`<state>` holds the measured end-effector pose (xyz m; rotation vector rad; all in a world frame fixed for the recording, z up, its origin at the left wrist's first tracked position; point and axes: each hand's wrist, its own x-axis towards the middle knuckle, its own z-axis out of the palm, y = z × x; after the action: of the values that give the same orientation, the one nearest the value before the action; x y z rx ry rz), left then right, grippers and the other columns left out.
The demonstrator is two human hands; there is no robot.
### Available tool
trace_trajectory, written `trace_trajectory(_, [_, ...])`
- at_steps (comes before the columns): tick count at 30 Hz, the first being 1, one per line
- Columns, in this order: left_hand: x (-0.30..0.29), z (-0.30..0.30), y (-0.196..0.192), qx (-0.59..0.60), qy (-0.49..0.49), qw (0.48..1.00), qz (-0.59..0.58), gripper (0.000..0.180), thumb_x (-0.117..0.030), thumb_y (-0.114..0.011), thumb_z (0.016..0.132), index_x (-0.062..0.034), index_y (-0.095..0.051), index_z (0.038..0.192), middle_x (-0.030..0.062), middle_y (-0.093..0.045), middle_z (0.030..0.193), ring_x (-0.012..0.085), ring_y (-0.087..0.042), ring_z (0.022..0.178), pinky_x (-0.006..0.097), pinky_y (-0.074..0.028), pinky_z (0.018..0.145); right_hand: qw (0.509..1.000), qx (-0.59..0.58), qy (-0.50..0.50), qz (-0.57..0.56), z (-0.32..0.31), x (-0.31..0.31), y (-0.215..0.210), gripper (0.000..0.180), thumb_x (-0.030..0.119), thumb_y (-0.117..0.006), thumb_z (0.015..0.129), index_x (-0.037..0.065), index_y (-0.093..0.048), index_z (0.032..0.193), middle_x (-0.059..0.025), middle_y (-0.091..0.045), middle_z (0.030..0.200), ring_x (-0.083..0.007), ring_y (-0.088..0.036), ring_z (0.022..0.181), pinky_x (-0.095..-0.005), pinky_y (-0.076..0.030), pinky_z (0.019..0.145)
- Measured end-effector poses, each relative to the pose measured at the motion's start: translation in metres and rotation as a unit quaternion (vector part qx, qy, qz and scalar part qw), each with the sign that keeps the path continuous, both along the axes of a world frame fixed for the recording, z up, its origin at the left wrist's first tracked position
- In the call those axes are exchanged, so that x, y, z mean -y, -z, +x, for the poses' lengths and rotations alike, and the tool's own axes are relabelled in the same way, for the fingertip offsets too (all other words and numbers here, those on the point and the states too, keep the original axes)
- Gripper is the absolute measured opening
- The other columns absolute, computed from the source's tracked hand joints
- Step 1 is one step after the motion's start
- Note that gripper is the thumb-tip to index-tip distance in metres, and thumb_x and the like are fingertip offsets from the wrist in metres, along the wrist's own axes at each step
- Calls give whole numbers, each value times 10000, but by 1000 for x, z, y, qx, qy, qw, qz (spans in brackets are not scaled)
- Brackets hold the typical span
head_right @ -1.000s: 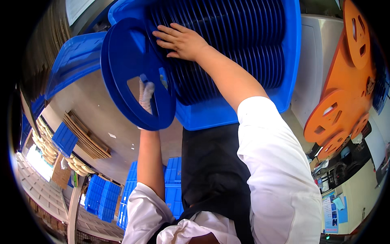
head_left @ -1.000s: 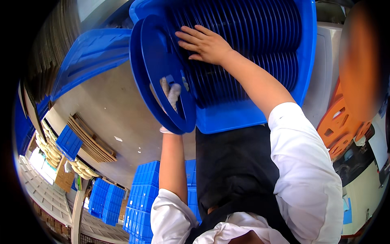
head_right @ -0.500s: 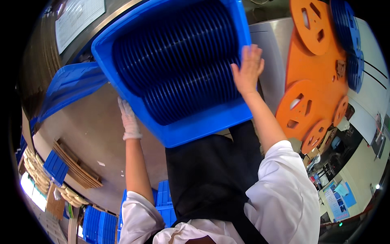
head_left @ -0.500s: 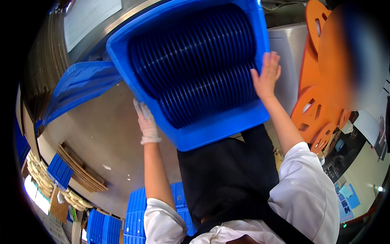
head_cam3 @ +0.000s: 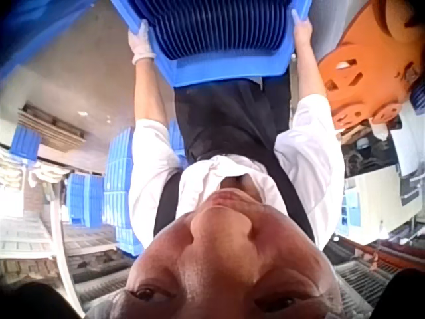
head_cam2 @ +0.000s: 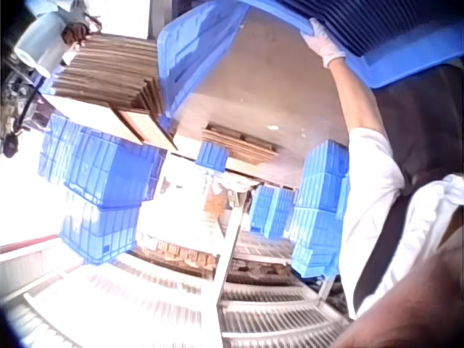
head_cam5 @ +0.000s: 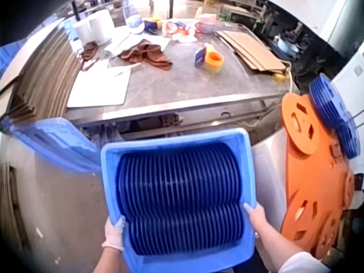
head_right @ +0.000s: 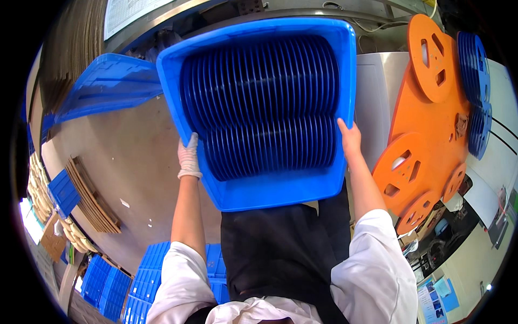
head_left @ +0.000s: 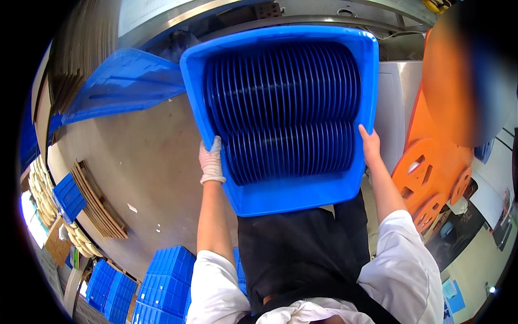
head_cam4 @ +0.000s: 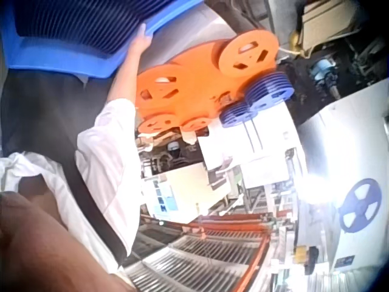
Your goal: The person empties a large beige sack into a white bin, then walks to a table and begins organizing blue plastic reels. They pick up the reels one by one and stack them neatly inside a blue plastic crate.
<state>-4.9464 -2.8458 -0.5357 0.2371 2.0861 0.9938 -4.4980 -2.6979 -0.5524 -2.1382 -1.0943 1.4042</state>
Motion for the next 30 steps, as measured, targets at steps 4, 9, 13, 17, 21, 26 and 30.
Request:
trace_trajectory(4, [36,4,26,14,23,996,-80,442,-334,-667,880,-28,-592,1189,52,-632,1000,153,-553,841,305,-469,784,999,24,-32,-37,18,39,16,449,324,-652,907,23,-597,1235,-104,-658,1136,-173,-593,1044,-313,-443,933])
trace_trajectory(9, [42,24,27,18,39,996,-72,568,-373,-647,896,-11,-499,1308,116,-626,1122,225,-580,971,346,-475,868,973,196,-107,67,22,55,14,607,287,-639,907,46,-410,1415,-204,-506,1361,-335,-490,1252,-400,-371,1053])
trace_trajectory(13, [31,11,27,-187,145,971,-31,538,-322,-561,949,5,-442,1358,198,-587,1224,301,-581,1063,388,-448,943,900,283,-237,231,-17,17,-30,513,159,-638,879,103,-470,1361,-159,-349,1485,-348,-328,1379,-439,-301,1112])
trace_trajectory(17, [-3,3,27,-317,221,922,-17,533,-294,-529,955,-3,-412,1386,241,-552,1266,378,-553,1123,430,-437,970,749,396,-441,295,-31,-31,-32,283,104,-645,833,132,-621,1113,-68,-317,1526,-307,-270,1421,-501,-233,1134])
trace_trajectory(21, [-1,9,29,-327,206,922,-24,541,-303,-538,944,-6,-416,1380,252,-557,1246,413,-547,1116,461,-434,969,639,465,-571,223,-45,-60,-18,68,108,-627,835,130,-649,895,17,-269,1561,-264,-179,1464,-579,-158,1135])
trace_trajectory(26, [-4,8,25,-329,214,919,-49,518,-288,-547,937,-10,-439,1360,252,-567,1227,415,-554,1096,466,-446,944,655,476,-552,199,-56,-68,-5,38,172,-632,854,137,-625,864,35,-251,1568,-240,-103,1480,-621,-121,1123])
trace_trajectory(30, [-4,10,23,-309,202,927,-65,496,-269,-558,930,-19,-455,1345,238,-586,1199,406,-570,1070,464,-460,919,631,498,-552,223,-65,-74,5,76,156,-646,840,144,-609,905,37,-262,1562,-232,-123,1477,-629,-136,1115])
